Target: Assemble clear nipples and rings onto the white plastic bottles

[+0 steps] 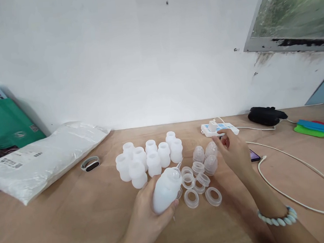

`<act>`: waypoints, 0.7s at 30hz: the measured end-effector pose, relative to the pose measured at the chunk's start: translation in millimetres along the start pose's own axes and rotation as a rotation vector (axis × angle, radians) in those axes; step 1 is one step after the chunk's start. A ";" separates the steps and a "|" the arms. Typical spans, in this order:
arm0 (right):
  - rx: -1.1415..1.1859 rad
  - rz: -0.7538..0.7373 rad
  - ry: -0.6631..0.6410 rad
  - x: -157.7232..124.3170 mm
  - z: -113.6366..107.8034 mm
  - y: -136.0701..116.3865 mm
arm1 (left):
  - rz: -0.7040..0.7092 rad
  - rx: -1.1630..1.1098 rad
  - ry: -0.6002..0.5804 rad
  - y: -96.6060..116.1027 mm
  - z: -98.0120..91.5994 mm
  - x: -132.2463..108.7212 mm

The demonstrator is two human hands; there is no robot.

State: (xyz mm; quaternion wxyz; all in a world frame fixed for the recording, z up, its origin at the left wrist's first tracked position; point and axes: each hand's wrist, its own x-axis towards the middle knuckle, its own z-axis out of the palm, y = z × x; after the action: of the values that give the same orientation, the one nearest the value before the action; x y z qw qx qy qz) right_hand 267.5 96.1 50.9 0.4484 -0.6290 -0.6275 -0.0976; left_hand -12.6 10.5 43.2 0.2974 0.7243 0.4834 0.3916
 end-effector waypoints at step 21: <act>1.109 0.121 -0.968 -58.9 4.6 -74.4 | -0.458 -0.463 -0.424 4.4 5.6 -7.3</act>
State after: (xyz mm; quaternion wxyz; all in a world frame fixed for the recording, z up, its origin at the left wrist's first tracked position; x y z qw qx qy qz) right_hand 188.8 43.7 40.6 0.3781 -0.3162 -0.6766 0.5471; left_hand -7.4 1.8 41.8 0.6261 0.5762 0.4591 0.2555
